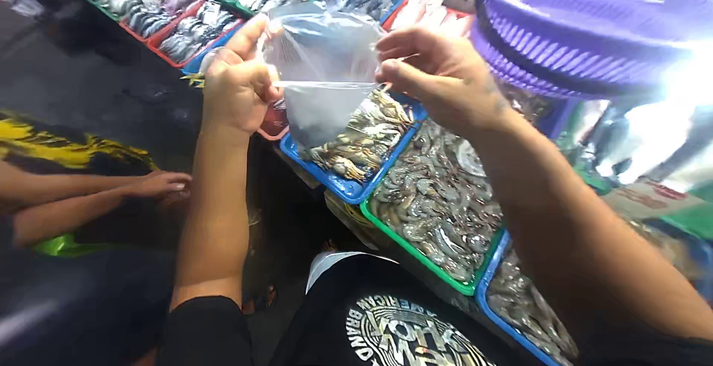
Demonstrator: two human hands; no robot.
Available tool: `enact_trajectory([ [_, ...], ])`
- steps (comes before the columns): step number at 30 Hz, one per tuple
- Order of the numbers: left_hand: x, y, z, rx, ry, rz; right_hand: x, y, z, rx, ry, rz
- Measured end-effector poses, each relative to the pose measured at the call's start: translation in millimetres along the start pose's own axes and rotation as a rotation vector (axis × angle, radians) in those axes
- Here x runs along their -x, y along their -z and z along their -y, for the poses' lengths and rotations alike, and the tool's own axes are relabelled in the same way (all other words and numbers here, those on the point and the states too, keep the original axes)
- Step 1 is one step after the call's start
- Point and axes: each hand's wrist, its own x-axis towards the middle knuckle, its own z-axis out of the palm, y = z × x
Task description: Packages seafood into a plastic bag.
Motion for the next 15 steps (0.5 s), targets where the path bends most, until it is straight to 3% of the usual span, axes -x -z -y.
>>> enact_trajectory([
  [5, 8.8, 16.8, -75.6, -0.188, -0.052, -0.295, 33.2, -12.0, 9.0, -0.173, 0.108, -0.083],
  [10, 31.5, 48.2, -119.9, -0.42, -0.099, -0.634, 106.5, -27.3, -53.6, -0.426, -0.102, -0.007],
  [15, 55.6, 98.4, -132.2, -0.574, 0.041, -0.857, 174.0, -28.6, -83.4, -0.523, -0.422, -0.082],
])
